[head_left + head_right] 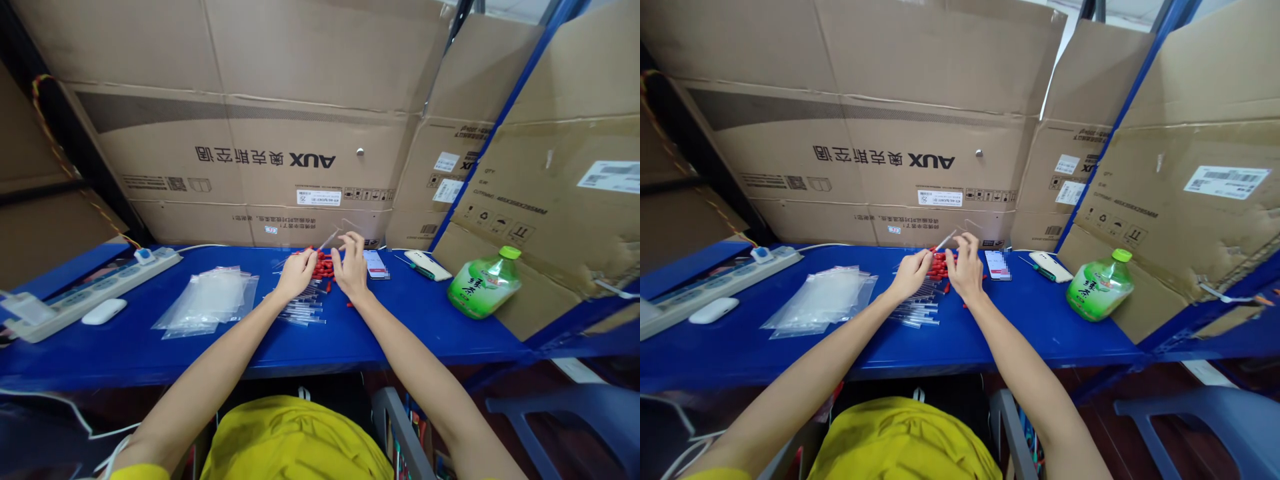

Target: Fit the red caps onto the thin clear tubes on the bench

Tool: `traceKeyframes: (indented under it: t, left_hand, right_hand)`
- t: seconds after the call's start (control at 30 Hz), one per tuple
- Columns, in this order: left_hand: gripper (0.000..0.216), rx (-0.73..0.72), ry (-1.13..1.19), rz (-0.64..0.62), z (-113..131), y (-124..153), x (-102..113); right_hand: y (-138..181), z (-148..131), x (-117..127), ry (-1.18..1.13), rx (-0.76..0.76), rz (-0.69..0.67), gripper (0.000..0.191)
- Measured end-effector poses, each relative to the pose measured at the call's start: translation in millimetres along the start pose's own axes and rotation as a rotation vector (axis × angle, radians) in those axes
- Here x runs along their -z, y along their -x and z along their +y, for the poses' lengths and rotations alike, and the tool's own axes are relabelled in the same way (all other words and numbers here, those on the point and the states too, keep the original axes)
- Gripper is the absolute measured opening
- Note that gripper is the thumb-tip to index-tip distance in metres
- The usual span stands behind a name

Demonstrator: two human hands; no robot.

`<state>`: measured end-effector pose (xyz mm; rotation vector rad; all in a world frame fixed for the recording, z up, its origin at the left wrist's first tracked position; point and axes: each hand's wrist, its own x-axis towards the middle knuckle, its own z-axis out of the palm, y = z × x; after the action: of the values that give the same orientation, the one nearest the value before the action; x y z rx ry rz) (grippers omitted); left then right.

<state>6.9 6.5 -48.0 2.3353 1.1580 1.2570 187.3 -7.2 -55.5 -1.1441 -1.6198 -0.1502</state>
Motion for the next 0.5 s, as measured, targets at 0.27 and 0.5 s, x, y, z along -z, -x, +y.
traceKeyframes:
  t: [0.27,0.5]
  left_hand:
    - [0.038,-0.263,-0.075,-0.183,-5.9,1.8,1.2]
    - [0.04,-0.287,-0.139,-0.261,-1.6,-0.5,1.3]
  right_hand:
    - [-1.4,7.7,-8.7,-0.366,-0.289,-0.288,0.064]
    - [-5.3,7.0,-21.1,-0.446,-0.605,-0.272,0.047]
